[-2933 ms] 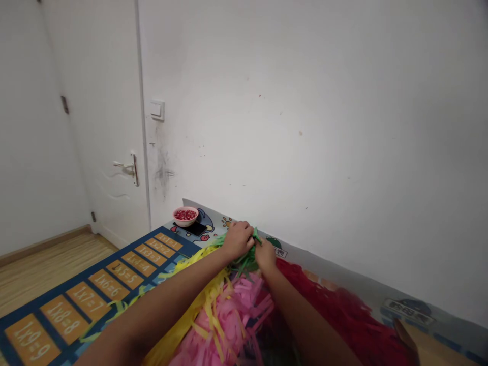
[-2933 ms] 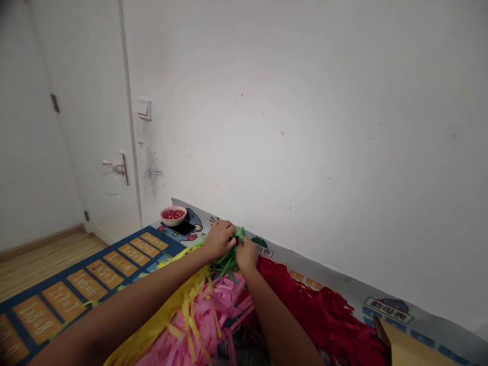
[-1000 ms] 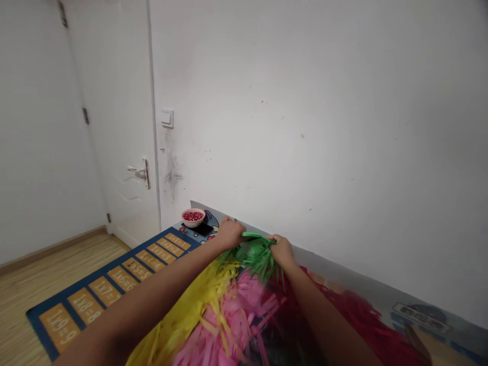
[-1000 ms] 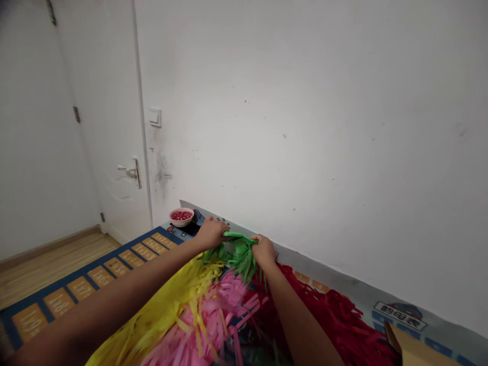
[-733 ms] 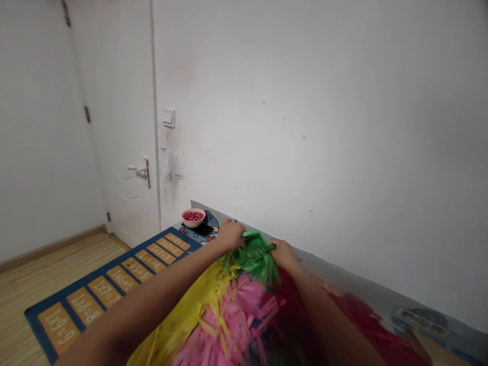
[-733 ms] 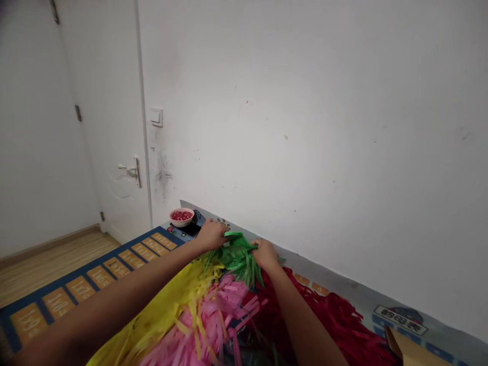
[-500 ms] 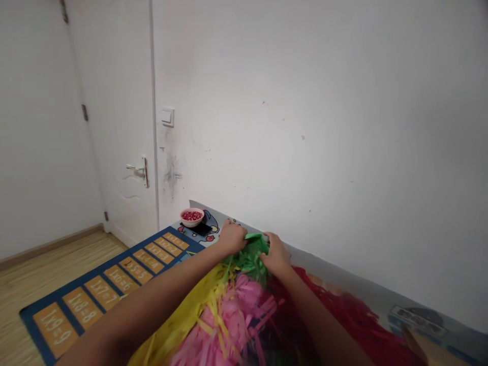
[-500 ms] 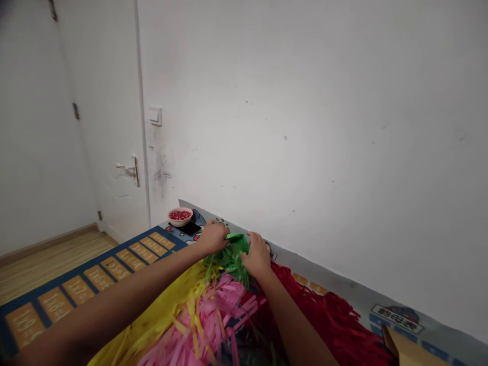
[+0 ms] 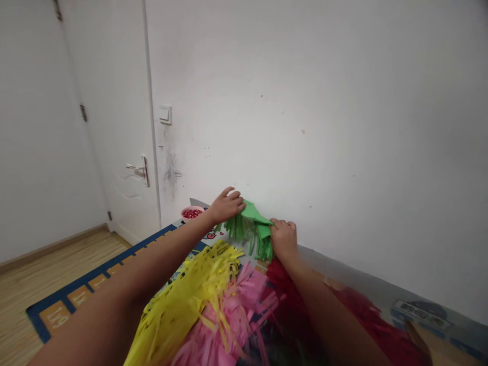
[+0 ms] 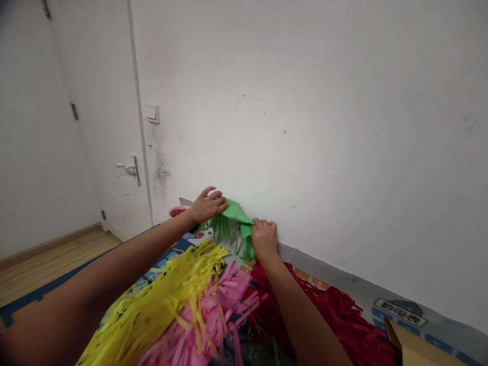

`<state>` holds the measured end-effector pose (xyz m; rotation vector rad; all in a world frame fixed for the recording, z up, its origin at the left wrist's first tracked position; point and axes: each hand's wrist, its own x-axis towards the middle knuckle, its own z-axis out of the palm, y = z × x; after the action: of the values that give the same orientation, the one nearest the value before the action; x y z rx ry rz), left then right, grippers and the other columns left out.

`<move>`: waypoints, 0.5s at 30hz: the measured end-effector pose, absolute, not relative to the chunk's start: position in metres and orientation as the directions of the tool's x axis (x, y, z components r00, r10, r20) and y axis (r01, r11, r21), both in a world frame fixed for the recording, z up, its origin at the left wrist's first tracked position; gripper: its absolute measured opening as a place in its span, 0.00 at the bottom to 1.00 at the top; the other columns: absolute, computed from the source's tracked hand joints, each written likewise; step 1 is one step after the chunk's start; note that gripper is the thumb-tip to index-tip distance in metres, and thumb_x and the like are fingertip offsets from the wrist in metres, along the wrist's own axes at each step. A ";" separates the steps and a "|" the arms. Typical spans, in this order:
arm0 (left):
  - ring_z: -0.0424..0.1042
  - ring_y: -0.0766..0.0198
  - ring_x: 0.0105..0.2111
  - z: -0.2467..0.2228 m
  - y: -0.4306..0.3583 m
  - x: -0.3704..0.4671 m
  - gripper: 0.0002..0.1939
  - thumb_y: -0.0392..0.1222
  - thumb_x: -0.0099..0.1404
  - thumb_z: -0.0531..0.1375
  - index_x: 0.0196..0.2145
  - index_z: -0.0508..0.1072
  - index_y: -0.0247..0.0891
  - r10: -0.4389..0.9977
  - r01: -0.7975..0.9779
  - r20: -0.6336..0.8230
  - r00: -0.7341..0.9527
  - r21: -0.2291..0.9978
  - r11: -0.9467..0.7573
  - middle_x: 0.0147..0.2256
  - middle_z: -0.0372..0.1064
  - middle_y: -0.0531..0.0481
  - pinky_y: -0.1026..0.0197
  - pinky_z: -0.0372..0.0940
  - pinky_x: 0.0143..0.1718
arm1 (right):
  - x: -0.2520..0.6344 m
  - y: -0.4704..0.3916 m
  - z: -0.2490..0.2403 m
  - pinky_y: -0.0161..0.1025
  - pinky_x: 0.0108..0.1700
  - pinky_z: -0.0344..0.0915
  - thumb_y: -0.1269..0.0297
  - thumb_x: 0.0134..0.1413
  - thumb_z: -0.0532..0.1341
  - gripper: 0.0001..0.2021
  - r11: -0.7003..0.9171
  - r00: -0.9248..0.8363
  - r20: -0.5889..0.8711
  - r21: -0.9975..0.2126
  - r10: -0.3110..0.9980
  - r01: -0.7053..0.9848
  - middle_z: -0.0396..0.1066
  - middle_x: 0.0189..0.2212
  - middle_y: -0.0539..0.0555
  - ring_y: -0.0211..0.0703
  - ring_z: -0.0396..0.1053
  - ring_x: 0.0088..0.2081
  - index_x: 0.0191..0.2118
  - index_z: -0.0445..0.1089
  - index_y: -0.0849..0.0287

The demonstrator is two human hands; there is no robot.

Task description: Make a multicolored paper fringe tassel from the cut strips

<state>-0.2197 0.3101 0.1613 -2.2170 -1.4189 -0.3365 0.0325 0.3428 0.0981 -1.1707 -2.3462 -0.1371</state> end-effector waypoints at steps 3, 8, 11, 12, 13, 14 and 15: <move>0.54 0.54 0.58 0.137 0.307 -0.233 0.18 0.32 0.69 0.50 0.52 0.67 0.48 0.783 0.895 0.440 0.439 -0.285 -0.342 0.52 0.67 0.47 0.42 0.38 0.61 | 0.030 0.338 0.084 0.52 0.61 0.42 0.75 0.63 0.52 0.14 0.677 -0.544 0.466 -0.182 0.698 0.713 0.62 0.60 0.55 0.52 0.57 0.56 0.41 0.74 0.58; 0.67 0.53 0.48 0.047 0.295 -0.233 0.07 0.30 0.60 0.61 0.36 0.76 0.37 0.847 0.870 0.266 0.460 -0.325 -0.370 0.35 0.75 0.46 0.45 0.48 0.60 | 0.035 0.329 0.032 0.54 0.61 0.44 0.77 0.45 0.62 0.11 0.686 -0.561 0.396 -0.377 0.727 0.622 0.69 0.54 0.54 0.55 0.60 0.56 0.31 0.78 0.55; 0.70 0.54 0.45 0.010 0.293 -0.233 0.05 0.34 0.63 0.61 0.37 0.76 0.35 0.902 0.893 0.195 0.386 -0.326 -0.312 0.33 0.74 0.49 0.41 0.54 0.56 | 0.054 0.334 0.019 0.53 0.60 0.50 0.74 0.39 0.64 0.12 0.620 -0.500 0.373 -0.552 0.782 0.557 0.73 0.50 0.53 0.56 0.63 0.55 0.31 0.79 0.52; 0.70 0.55 0.46 0.004 0.293 -0.234 0.05 0.36 0.65 0.60 0.38 0.75 0.35 0.916 0.901 0.179 0.359 -0.322 -0.290 0.35 0.74 0.49 0.41 0.56 0.55 | 0.063 0.338 0.020 0.52 0.57 0.55 0.71 0.41 0.64 0.09 0.584 -0.468 0.363 -0.616 0.806 0.528 0.75 0.47 0.54 0.55 0.66 0.52 0.31 0.79 0.53; 0.70 0.55 0.46 0.001 0.295 -0.235 0.06 0.38 0.66 0.59 0.40 0.74 0.35 0.928 0.909 0.164 0.334 -0.315 -0.272 0.37 0.73 0.49 0.41 0.58 0.54 | 0.074 0.342 0.022 0.50 0.54 0.60 0.66 0.44 0.63 0.07 0.541 -0.430 0.349 -0.679 0.833 0.496 0.77 0.43 0.54 0.54 0.69 0.49 0.31 0.79 0.55; 0.70 0.55 0.47 0.000 0.296 -0.235 0.08 0.40 0.67 0.59 0.41 0.74 0.35 0.938 0.916 0.148 0.314 -0.307 -0.258 0.39 0.73 0.48 0.42 0.60 0.53 | 0.085 0.347 0.026 0.48 0.49 0.64 0.61 0.47 0.62 0.09 0.494 -0.386 0.335 -0.737 0.860 0.462 0.78 0.40 0.55 0.54 0.72 0.44 0.32 0.79 0.56; 0.70 0.56 0.46 0.000 0.298 -0.235 0.09 0.41 0.67 0.59 0.42 0.73 0.35 0.946 0.922 0.131 0.298 -0.297 -0.249 0.41 0.72 0.48 0.44 0.62 0.51 | 0.096 0.351 0.032 0.47 0.44 0.67 0.56 0.49 0.61 0.12 0.446 -0.335 0.320 -0.787 0.886 0.427 0.78 0.37 0.55 0.52 0.74 0.40 0.33 0.78 0.58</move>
<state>-0.2346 0.2981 0.0000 -2.2544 -1.6894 0.1061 0.0964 0.3515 0.0316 -1.1024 -1.9385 0.7679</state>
